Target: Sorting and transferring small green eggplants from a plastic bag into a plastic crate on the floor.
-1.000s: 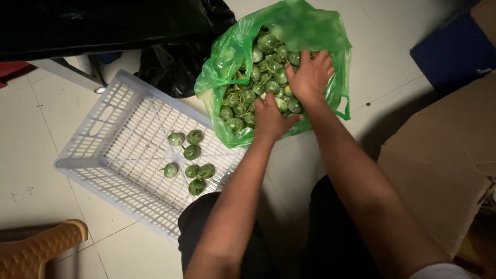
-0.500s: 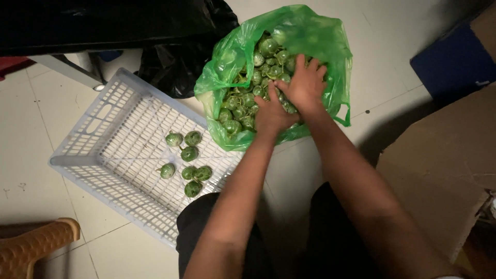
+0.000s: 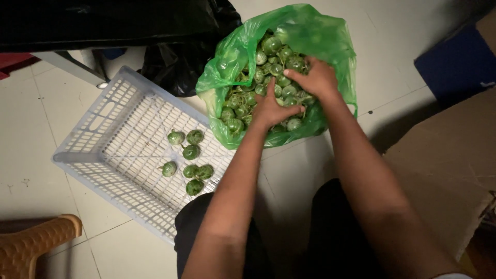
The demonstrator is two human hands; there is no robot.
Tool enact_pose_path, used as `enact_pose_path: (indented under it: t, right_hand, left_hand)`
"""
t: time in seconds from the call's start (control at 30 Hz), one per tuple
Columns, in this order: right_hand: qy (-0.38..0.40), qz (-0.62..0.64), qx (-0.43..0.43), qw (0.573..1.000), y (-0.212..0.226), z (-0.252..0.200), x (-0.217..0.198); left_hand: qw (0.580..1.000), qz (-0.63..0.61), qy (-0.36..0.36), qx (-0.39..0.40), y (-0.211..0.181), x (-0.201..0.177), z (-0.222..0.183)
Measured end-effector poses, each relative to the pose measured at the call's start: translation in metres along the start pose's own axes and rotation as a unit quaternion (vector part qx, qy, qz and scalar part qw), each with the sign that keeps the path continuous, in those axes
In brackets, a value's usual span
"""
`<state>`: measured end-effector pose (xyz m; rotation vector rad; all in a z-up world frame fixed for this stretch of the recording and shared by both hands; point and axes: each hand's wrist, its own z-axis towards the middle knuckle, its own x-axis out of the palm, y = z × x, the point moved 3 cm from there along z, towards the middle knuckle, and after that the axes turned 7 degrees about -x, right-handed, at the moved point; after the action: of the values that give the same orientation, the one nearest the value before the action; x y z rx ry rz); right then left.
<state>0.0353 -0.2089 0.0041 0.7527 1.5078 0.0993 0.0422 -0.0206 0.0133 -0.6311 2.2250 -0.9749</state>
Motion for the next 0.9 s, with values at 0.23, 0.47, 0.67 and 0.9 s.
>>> enact_pose_path:
  t: [0.23, 0.47, 0.67, 0.9]
  right_hand:
    - [-0.005, 0.018, 0.02, 1.0, 0.003, -0.008, -0.005]
    - [-0.054, 0.102, -0.015, 0.993, -0.053, 0.028, 0.034]
    - [-0.063, 0.034, 0.057, 0.996, -0.077, 0.039, 0.059]
    - [-0.132, 0.198, 0.162, 0.958, -0.04, 0.012, 0.049]
  left_hand:
    - [0.999, -0.039, 0.023, 0.004, 0.022, 0.007, 0.027]
    - [0.997, -0.071, -0.043, 0.003, 0.034, 0.018, 0.054]
    - [0.991, -0.128, -0.029, 0.016, 0.051, 0.017, 0.079]
    - [0.974, -0.221, -0.046, 0.011, 0.022, 0.011, 0.048]
